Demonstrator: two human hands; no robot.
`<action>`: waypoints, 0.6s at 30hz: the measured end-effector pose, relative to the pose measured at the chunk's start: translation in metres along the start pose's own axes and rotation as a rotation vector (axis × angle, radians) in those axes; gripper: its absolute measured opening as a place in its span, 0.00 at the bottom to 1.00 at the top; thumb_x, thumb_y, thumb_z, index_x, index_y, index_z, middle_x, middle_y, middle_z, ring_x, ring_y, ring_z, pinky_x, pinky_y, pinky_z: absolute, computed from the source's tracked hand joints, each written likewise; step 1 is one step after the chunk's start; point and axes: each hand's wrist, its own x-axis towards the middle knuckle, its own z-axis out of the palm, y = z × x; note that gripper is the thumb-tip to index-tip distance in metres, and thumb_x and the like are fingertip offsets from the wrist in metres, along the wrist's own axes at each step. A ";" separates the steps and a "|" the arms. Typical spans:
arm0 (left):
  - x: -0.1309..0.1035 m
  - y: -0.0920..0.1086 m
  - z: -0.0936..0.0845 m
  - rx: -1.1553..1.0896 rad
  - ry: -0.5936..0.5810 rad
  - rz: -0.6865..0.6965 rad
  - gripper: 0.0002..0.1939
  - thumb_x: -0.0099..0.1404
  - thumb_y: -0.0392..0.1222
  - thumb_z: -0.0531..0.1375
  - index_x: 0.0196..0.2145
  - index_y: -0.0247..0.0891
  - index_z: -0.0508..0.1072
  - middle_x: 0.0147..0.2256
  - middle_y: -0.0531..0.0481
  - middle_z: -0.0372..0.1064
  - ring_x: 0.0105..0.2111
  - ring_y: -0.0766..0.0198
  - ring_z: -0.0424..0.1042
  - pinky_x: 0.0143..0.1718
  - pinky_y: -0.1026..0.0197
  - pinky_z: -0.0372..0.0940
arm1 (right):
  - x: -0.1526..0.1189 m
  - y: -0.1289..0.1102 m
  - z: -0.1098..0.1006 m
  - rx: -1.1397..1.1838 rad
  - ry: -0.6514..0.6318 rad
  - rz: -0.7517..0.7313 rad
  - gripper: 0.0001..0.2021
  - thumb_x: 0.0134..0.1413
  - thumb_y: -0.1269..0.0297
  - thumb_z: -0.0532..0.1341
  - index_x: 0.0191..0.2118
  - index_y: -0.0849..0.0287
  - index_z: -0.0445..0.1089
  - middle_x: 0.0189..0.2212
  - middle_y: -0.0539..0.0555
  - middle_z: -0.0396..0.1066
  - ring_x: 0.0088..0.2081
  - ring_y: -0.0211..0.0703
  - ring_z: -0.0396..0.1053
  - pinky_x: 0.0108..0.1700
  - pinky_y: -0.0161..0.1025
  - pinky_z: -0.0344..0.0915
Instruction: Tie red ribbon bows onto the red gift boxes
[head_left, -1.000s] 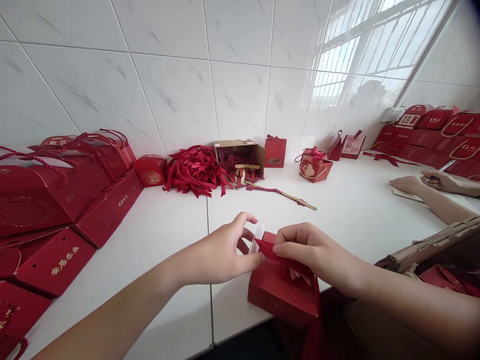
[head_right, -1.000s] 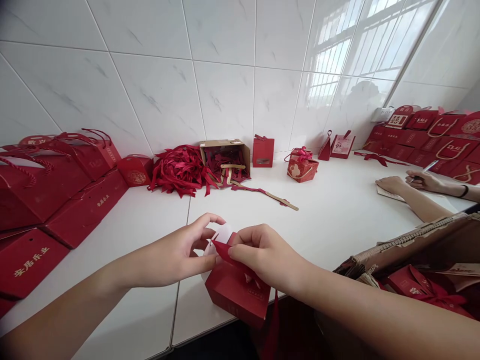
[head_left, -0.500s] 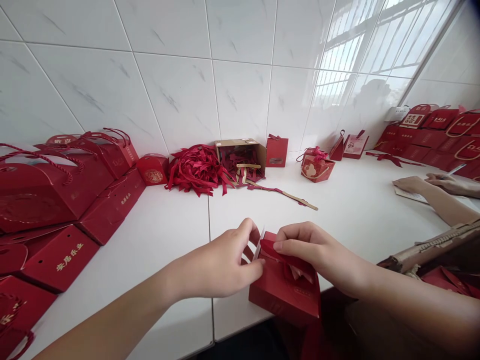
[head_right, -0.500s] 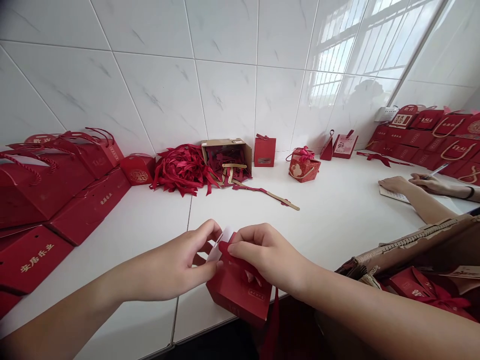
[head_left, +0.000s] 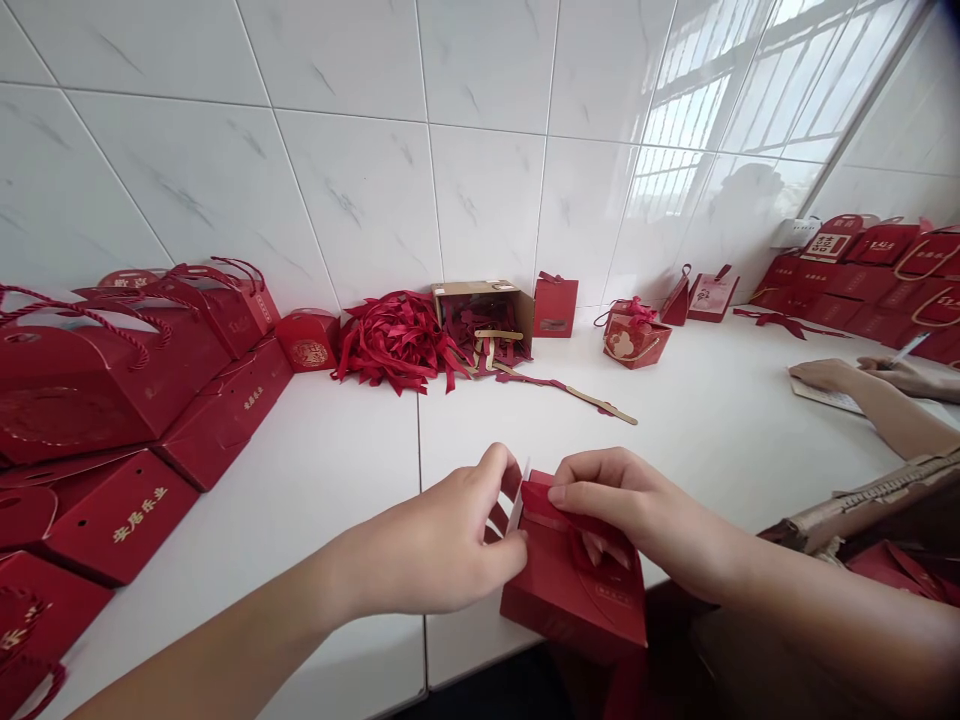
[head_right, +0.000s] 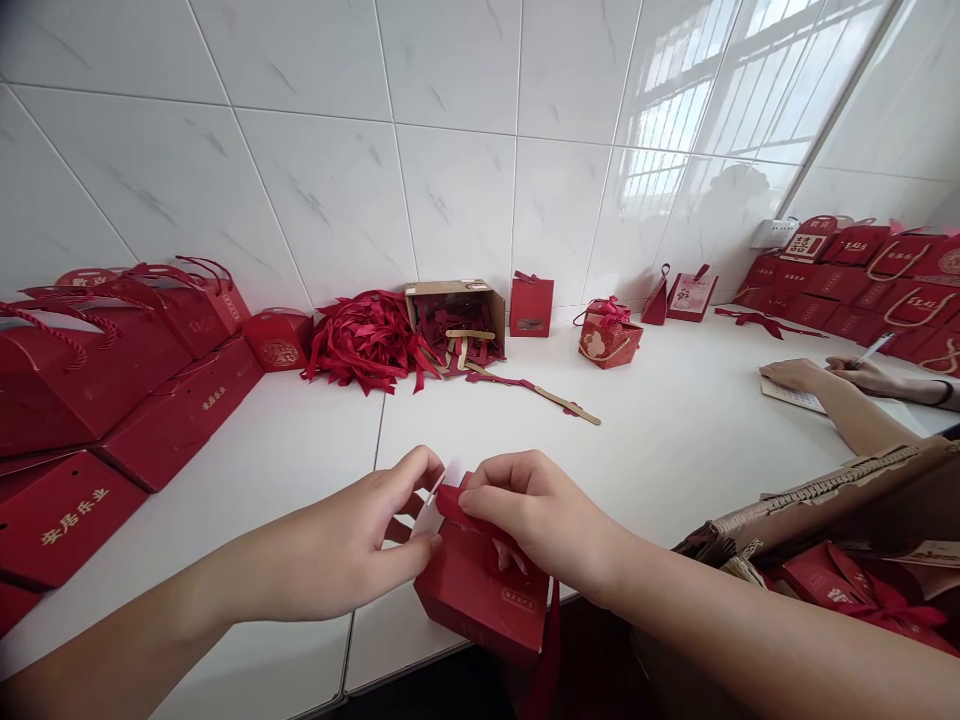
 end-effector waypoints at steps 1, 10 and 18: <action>-0.001 0.000 0.001 -0.007 0.014 0.010 0.10 0.59 0.44 0.54 0.39 0.42 0.61 0.32 0.51 0.70 0.29 0.62 0.71 0.26 0.62 0.64 | 0.001 0.000 0.000 -0.019 0.004 0.010 0.11 0.49 0.60 0.56 0.21 0.60 0.62 0.11 0.45 0.59 0.14 0.30 0.54 0.17 0.28 0.49; -0.004 0.009 -0.003 0.029 0.047 -0.009 0.14 0.62 0.54 0.50 0.31 0.41 0.62 0.29 0.53 0.66 0.31 0.62 0.68 0.31 0.60 0.64 | 0.002 0.001 0.002 -0.085 0.016 0.001 0.08 0.49 0.63 0.56 0.23 0.60 0.63 0.12 0.44 0.59 0.14 0.29 0.55 0.17 0.27 0.51; 0.014 0.006 -0.011 -0.228 -0.004 -0.004 0.11 0.64 0.46 0.47 0.31 0.38 0.64 0.35 0.50 0.64 0.37 0.61 0.66 0.31 0.62 0.67 | 0.003 0.004 0.000 -0.125 0.061 0.006 0.07 0.48 0.66 0.54 0.22 0.59 0.61 0.12 0.45 0.61 0.14 0.30 0.54 0.16 0.28 0.50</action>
